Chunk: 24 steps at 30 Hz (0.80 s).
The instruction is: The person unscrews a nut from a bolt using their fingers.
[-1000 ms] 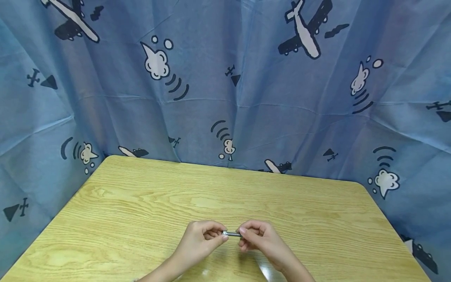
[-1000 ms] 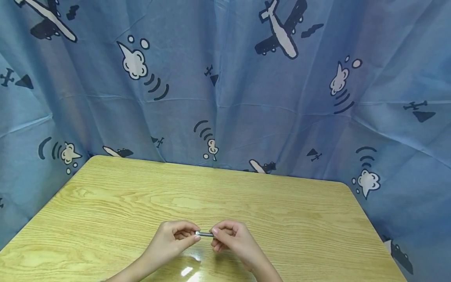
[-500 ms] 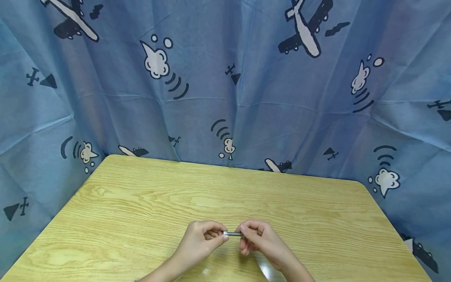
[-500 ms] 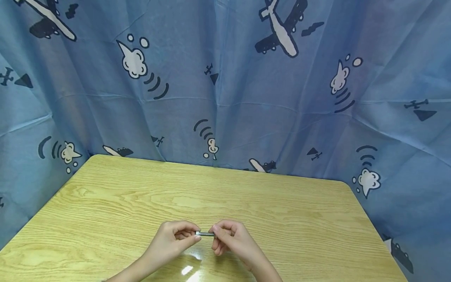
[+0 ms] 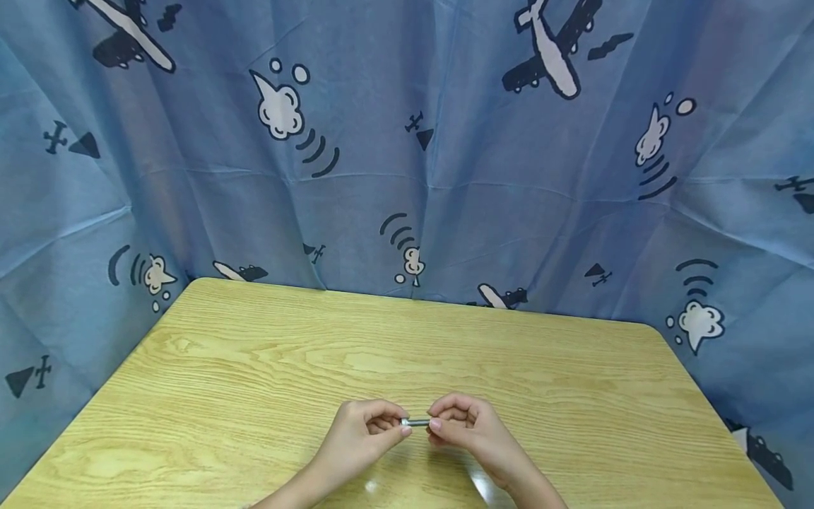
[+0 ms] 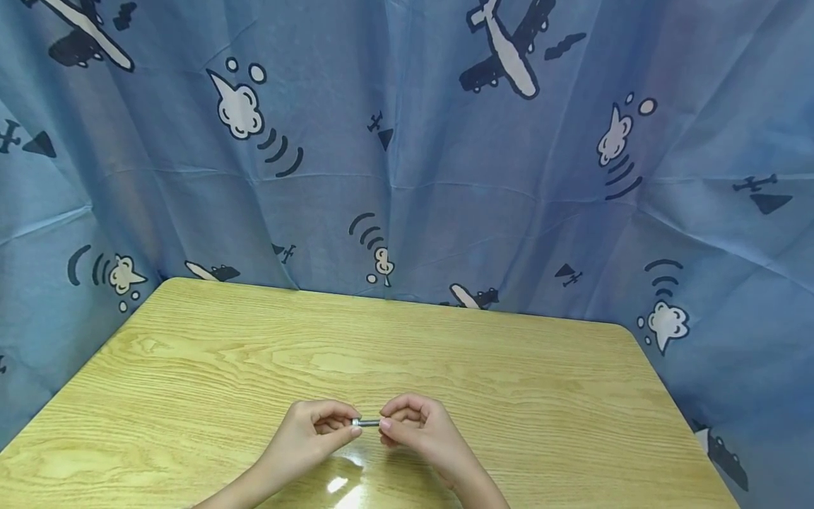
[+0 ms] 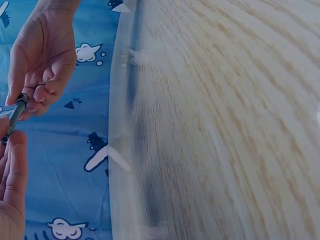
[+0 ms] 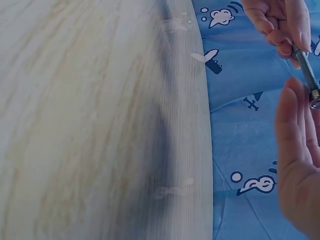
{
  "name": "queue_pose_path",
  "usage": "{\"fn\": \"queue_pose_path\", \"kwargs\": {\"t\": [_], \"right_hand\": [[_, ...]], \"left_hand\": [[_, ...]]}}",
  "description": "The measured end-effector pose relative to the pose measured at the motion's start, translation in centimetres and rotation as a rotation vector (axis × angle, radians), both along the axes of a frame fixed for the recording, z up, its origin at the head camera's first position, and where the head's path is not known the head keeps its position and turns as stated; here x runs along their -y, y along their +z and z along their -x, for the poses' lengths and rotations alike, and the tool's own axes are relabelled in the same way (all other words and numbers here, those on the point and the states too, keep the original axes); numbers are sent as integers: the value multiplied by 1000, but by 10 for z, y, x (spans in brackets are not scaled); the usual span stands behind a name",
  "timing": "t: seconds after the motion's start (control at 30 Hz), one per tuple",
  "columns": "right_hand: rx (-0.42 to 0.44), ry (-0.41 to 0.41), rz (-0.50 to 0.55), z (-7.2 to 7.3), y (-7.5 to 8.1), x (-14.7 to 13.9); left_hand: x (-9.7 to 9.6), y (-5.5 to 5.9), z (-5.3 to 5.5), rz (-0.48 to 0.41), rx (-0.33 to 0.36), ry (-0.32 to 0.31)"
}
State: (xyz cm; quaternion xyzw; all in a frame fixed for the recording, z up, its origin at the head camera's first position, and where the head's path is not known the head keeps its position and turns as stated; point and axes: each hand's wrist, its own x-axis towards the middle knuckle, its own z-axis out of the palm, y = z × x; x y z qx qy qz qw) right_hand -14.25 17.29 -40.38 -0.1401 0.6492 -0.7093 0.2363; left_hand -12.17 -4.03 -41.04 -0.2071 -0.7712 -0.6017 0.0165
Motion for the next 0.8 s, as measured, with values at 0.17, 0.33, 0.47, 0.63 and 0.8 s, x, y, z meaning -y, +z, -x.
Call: {"fn": "queue_pose_path", "kwargs": {"t": [0.17,0.33,0.47,0.63,0.8], "right_hand": [[-51,-12,20,1,-2,0],[-131,-32,-4,2,-3,-2],[-145,-46,-16,2,0,-2],[-58,-31,-32,2,4,2],[-43,-41,-26,2,5,4]], "left_hand": [[0,0,0,6,29,14],[0,2,2,2,55,19],[1,3,2,6,52,21],[2,3,2,12,38,28],[4,2,2,-4,50,27]]}}
